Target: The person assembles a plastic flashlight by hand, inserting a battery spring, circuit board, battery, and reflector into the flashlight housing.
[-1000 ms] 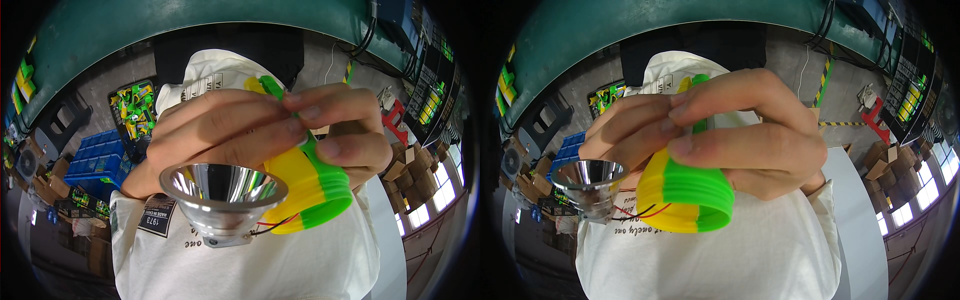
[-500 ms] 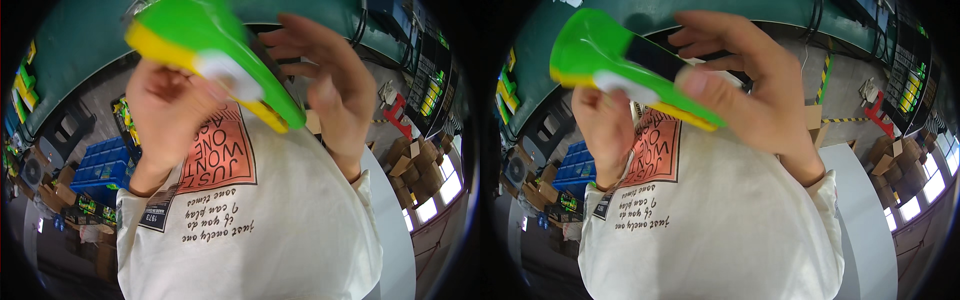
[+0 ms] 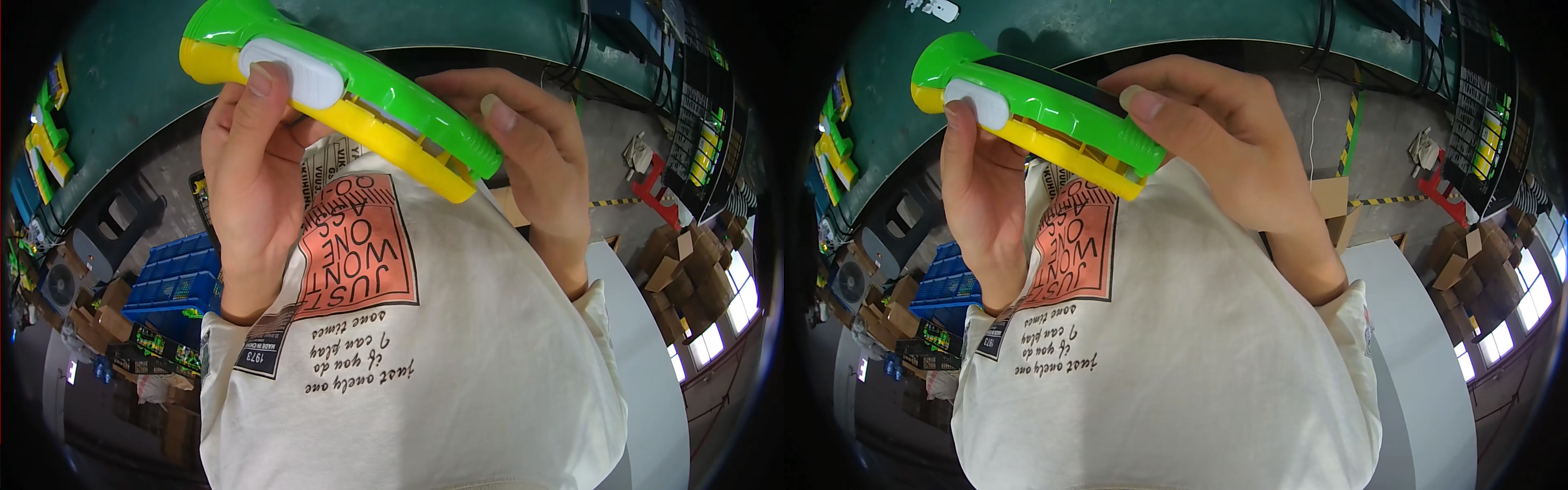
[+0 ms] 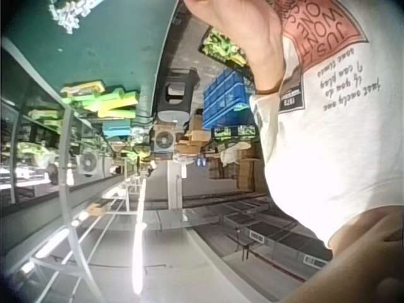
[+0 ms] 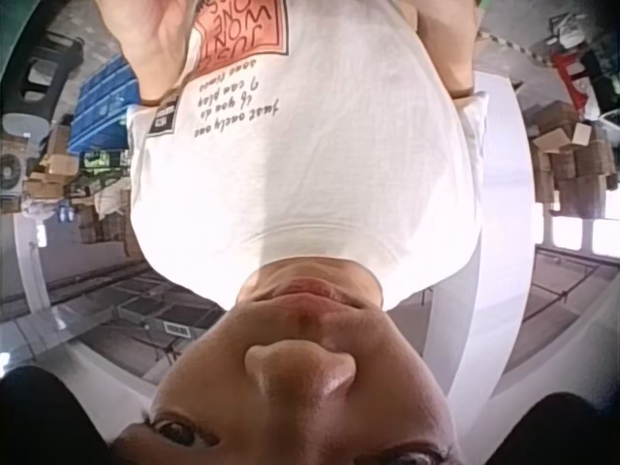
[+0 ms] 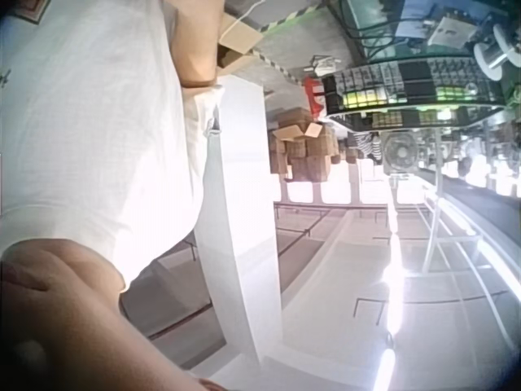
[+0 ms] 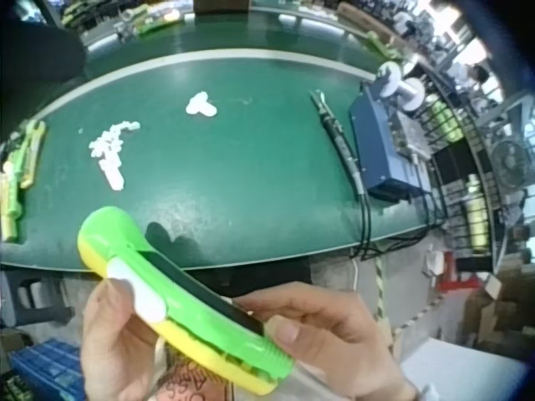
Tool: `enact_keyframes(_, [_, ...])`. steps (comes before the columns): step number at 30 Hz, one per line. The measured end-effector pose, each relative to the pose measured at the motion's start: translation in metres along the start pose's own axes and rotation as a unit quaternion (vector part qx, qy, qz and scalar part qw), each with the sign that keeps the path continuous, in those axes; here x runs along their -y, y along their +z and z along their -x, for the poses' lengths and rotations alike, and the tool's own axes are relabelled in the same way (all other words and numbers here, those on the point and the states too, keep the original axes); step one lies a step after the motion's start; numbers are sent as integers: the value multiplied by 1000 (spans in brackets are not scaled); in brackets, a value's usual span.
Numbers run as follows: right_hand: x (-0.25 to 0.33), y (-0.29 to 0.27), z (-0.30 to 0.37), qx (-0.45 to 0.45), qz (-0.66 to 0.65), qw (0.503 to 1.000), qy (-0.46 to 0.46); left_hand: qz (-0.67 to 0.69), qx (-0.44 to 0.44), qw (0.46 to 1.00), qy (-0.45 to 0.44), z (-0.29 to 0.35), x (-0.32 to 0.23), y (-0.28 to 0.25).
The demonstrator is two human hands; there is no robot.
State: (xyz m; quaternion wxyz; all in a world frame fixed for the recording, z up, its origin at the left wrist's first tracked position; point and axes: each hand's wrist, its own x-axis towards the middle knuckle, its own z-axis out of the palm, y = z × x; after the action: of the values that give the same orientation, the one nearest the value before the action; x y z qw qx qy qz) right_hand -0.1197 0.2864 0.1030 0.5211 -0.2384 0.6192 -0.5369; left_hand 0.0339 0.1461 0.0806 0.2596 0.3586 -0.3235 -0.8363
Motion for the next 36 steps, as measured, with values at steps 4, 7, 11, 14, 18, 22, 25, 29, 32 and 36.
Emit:
enact_keyframes(4, [0,-2,-2,0,-14,1000,12,15,17,1000,-1,-1,1,-5])
enact_keyframes(7, [-1,-6,0,8,-33,999,-2,23,63,998,0,-1,0,-5])
enact_keyframes(11, [-5,-5,-1,-3,-23,999,-33,33,61,998,5,-1,4,-3])
enact_keyframes(14, [1,-4,-2,-5,-48,999,14,19,40,999,11,0,5,0])
enact_keyframes(18, [-2,0,-4,-45,-137,989,40,2,53,998,33,-1,6,1])
enact_keyframes(22, [-4,-3,-6,-28,-160,986,39,-71,24,997,15,2,3,5])
enact_keyframes(25, [-5,-4,-7,-21,-161,986,30,-59,60,996,37,1,5,-1])
enact_keyframes(29, [-7,-6,-7,-30,-199,979,35,-39,63,996,49,0,7,-1])
enact_keyframes(32, [-17,-4,-8,-73,-155,983,-72,60,124,989,59,-5,15,-7])
enact_keyframes(36, [-20,-5,-9,-88,-5,963,-256,58,118,990,52,-1,20,-3])
